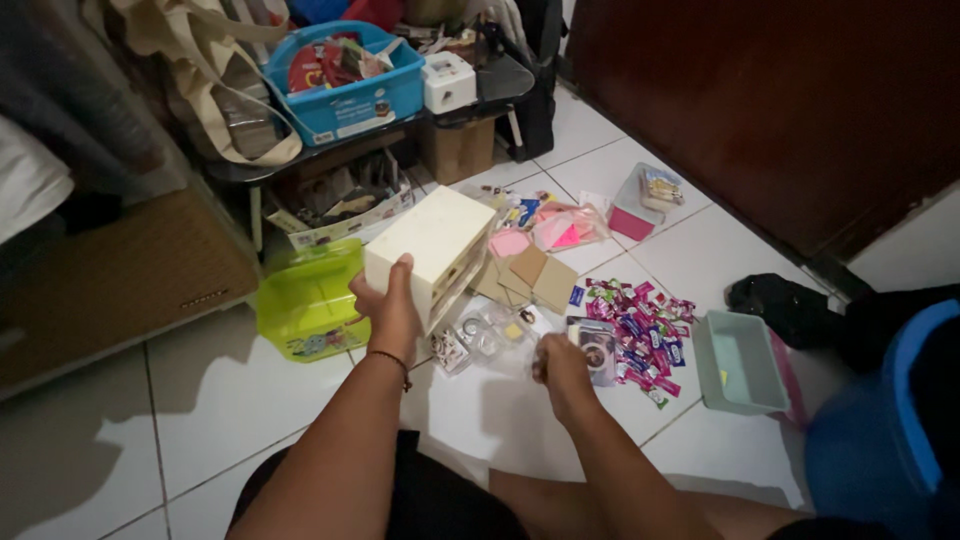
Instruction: The person sits on the floor and organizes small items, including candies and stickers, into a white plastic organizer. They pick up items from the floor and place them into the organizer's compartments.
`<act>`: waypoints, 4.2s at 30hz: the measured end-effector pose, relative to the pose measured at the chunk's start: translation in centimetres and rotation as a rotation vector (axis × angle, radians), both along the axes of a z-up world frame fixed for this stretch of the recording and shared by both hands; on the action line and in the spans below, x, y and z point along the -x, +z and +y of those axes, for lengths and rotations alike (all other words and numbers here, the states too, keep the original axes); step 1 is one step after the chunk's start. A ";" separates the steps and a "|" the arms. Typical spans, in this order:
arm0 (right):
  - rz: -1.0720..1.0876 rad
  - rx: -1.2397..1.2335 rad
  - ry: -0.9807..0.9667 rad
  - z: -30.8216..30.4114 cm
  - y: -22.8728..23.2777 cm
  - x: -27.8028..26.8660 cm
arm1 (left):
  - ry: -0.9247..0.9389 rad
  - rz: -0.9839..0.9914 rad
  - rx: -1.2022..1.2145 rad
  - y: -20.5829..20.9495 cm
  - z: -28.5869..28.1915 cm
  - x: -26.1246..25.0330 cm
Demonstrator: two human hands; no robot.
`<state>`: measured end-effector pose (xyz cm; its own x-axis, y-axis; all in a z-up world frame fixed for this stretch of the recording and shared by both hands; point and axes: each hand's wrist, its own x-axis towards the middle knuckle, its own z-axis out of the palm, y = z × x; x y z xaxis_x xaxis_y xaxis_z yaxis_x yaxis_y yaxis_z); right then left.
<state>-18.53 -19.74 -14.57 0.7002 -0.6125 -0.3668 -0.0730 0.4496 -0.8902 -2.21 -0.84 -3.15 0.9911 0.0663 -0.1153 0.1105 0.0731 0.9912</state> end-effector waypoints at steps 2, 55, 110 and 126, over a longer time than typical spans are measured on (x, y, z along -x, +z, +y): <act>0.029 -0.044 0.051 -0.5 -2.5 0.9 | 0.009 0.032 0.030 0.2 0.0 0.1; -0.120 0.181 0.122 1.8 5.0 -4.9 | -0.157 0.066 0.303 -1.6 -0.4 -0.1; -0.131 0.133 -0.129 -4.2 3.9 -7.9 | -0.125 -0.136 -0.130 -0.3 -4.2 -2.6; -0.084 0.397 -0.101 -5.9 4.1 -7.8 | -0.140 0.064 -0.076 1.3 -3.1 -2.6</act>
<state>-10.71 -25.67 -10.49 0.6465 -0.7622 -0.0325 0.0346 0.0718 -0.9968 0.42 -3.98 -1.88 0.9821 -0.0609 -0.1781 0.1770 -0.0223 0.9840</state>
